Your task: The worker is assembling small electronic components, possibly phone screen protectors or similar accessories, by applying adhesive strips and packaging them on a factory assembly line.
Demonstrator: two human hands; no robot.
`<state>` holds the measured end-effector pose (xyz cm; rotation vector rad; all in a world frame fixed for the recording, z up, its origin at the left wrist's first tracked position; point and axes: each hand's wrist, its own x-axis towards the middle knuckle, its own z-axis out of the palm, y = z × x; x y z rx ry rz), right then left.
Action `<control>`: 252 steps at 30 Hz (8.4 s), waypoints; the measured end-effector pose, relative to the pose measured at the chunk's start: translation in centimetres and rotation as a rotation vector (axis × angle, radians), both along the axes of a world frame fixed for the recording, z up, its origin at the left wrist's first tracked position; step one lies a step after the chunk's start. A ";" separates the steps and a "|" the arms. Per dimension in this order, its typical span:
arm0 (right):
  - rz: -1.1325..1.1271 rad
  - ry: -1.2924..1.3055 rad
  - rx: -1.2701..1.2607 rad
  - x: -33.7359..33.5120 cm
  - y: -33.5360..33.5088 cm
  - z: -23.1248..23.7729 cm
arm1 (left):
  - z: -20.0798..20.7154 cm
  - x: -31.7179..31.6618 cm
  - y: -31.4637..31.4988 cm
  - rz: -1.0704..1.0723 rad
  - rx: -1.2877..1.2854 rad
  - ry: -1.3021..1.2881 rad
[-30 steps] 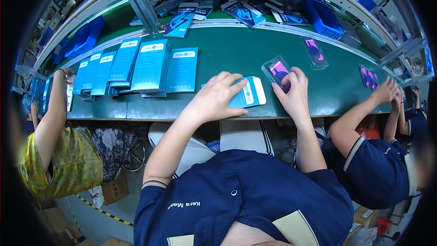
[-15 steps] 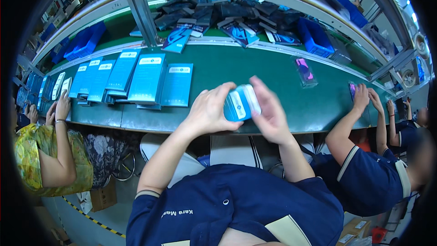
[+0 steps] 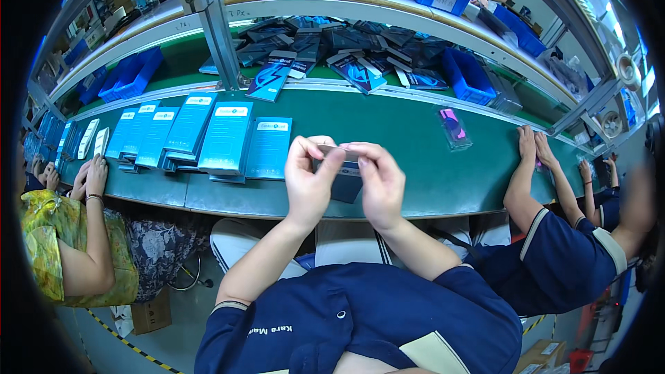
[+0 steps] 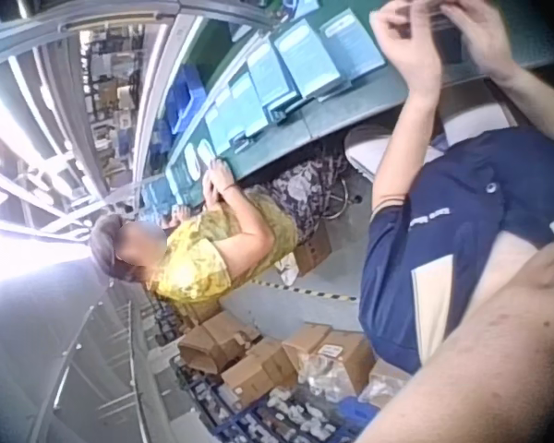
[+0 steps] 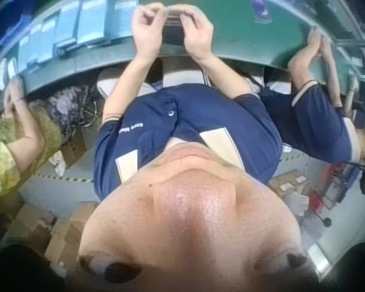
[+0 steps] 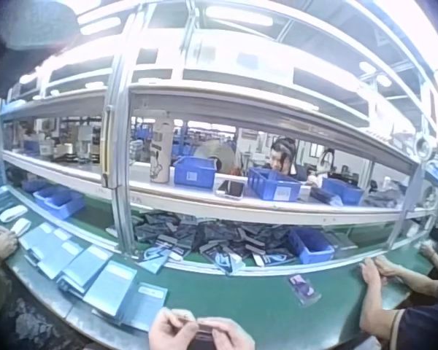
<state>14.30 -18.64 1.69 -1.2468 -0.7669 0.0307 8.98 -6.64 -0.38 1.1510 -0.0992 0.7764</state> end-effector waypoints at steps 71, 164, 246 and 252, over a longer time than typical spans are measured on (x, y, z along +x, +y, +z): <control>0.123 -0.572 -1.107 7.3 -10.9 -2.0 | -1.5 0.4 2.6 -0.001 1.463 0.470; -0.124 -0.960 -1.376 22.1 5.1 -0.7 | -2.0 -0.8 4.1 0.776 1.325 0.238; -0.038 -0.357 0.051 1.6 1.9 -6.9 | -2.8 -0.6 1.8 0.598 0.852 -0.013; 0.089 -0.059 -0.427 6.2 2.9 -2.3 | 0.9 -2.4 0.1 0.599 1.281 0.665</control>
